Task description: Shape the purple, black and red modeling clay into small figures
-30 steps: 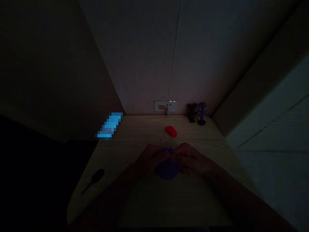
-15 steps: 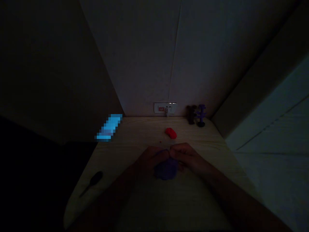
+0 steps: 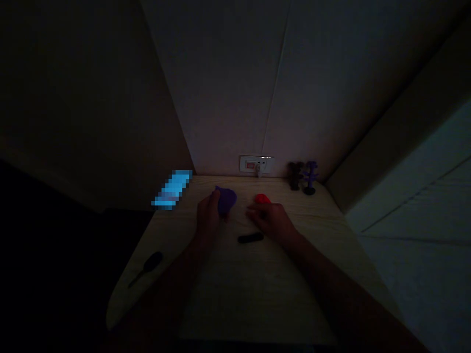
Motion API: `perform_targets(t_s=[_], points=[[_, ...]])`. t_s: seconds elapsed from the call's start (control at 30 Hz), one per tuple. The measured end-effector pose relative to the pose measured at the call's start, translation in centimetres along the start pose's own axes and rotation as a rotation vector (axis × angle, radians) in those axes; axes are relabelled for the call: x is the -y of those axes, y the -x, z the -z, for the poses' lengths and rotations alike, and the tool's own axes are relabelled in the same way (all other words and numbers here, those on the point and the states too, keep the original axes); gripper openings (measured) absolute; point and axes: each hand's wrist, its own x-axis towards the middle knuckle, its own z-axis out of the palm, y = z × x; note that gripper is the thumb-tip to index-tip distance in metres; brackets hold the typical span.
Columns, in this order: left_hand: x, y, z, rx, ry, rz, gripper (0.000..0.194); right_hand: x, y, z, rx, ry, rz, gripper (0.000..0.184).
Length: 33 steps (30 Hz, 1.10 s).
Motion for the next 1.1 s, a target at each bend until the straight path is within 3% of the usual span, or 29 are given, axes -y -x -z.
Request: perform_targets(t_s=[0.23,0.43,0.5,0.7,0.93,1.1], points=[[-0.2,0.6,-0.4,0.018,-0.019,0.009,0.051,0.3,-0.1,-0.4,-0.043,0.087,0.043,0.016],[-0.2,0.6,-0.4,0.045,-0.037,0.039,0.051,-0.7,-0.4,1.6,-0.322,-0.003,0.022,0.024],[-0.2,0.6,-0.5,0.049,-0.039,0.05,0.05,-1.3,-0.6,1.8,-0.358,-0.046,0.011,0.021],[-0.2,0.7,-0.6,0.063,-0.042,0.072,0.045,-2.1,-1.0,1.1,-0.307,-0.226,-0.078,0.022],[-0.4,0.8,-0.6,0.078,-0.043,0.06,0.042,-2.3,-1.1,1.2,-0.318,-0.328,-0.219,0.043],[-0.5,1.0,-0.5,0.083,-0.057,0.051,0.04,-2.4,-1.4,1.1,-0.277,-0.361,-0.217,0.035]])
